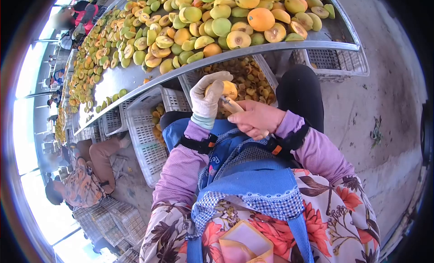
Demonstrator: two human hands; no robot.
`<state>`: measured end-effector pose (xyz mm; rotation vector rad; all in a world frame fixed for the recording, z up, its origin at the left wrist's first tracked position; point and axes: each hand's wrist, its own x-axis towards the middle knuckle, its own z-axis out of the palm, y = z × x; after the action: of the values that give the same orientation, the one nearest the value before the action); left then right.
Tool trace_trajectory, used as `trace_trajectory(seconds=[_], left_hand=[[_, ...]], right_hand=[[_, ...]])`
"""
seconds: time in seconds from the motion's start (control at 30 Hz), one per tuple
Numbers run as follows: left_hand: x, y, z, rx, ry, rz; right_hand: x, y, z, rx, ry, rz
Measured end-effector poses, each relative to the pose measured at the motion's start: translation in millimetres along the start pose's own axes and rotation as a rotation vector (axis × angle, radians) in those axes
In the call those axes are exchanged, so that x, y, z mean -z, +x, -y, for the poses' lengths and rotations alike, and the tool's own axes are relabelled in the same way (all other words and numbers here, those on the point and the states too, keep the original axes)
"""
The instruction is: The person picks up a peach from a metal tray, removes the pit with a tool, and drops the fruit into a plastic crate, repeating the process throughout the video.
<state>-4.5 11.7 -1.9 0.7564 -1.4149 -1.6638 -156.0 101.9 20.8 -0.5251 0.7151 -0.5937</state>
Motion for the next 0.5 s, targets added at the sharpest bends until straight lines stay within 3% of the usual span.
trace_trajectory(seconds=[0.03, 0.13, 0.3, 0.47, 0.5], left_hand=[[-2.3, -2.1, -0.3, 0.023, -0.060, -0.019], [-7.2, -3.1, -5.6, 0.012, -0.121, -0.038], [-24.5, -5.4, -11.8, 0.034, -0.339, -0.179], [-21.6, -5.4, -3.3, 0.128, -0.393, -0.296], [-18.3, -5.8, -7.4, 0.245, -0.523, -0.351]], right_hand=[[4.4, 1.8, -1.9, -0.037, 0.219, 0.101], [8.4, 7.2, -8.5, 0.000, 0.345, 0.295], [0.9, 3.7, -6.6, 0.053, 0.259, 0.210], [-0.2, 7.0, -8.4, 0.125, 0.359, 0.336], [-4.5, 6.0, -9.3, 0.150, 0.371, 0.371]])
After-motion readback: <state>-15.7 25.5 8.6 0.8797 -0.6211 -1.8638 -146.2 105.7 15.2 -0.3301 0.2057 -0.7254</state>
